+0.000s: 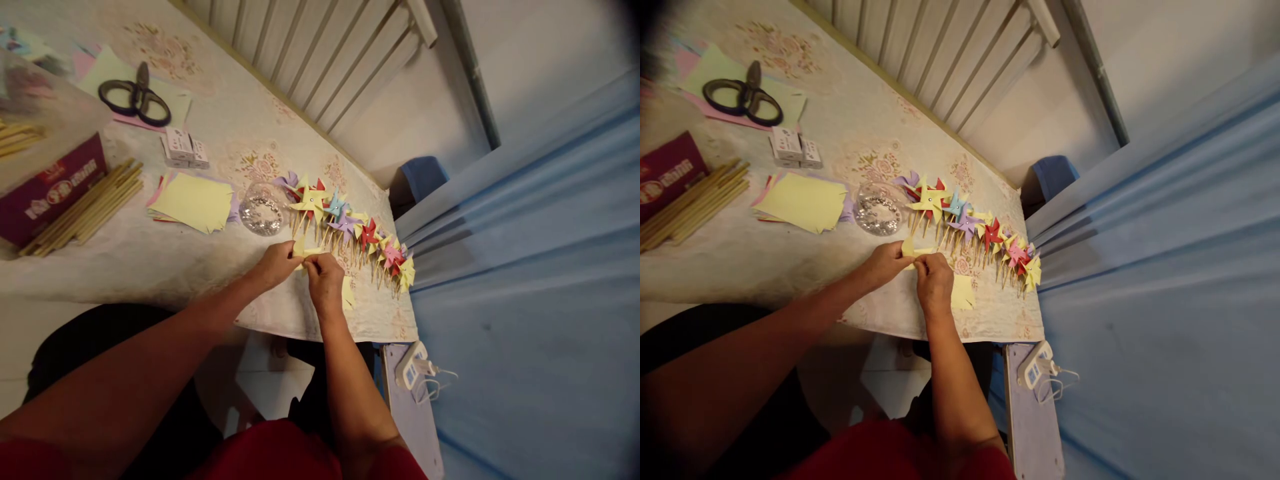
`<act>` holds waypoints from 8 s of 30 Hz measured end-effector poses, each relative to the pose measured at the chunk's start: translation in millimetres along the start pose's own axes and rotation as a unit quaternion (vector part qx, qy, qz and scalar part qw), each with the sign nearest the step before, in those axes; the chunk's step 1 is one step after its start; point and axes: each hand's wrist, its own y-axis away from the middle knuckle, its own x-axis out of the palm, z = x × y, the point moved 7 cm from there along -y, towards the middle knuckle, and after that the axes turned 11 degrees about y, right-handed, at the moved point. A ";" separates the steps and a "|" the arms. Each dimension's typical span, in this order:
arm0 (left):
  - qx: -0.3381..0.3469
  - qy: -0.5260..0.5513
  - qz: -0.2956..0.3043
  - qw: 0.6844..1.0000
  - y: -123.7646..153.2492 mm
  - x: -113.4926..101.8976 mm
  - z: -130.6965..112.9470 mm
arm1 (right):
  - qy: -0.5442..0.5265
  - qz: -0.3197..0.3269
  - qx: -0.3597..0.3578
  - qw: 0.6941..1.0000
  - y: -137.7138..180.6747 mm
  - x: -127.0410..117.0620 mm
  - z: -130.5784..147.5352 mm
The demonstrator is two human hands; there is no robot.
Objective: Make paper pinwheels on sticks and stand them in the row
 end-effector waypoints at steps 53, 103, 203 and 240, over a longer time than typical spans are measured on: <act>-0.029 -0.076 -0.013 0.997 -3.6 -5.8 4.8 | -0.114 0.022 0.155 0.981 -4.1 32.3 -25.5; -0.023 0.074 -0.014 0.997 -6.4 -2.6 18.0 | -0.372 0.094 0.296 0.875 9.0 55.5 -42.9; -0.109 0.314 0.031 0.943 12.0 -5.7 14.1 | 0.164 -0.013 0.055 0.985 54.4 67.6 -24.7; -0.125 0.304 0.016 0.944 19.1 -20.5 25.6 | 0.192 0.016 0.018 0.981 57.3 71.6 -26.1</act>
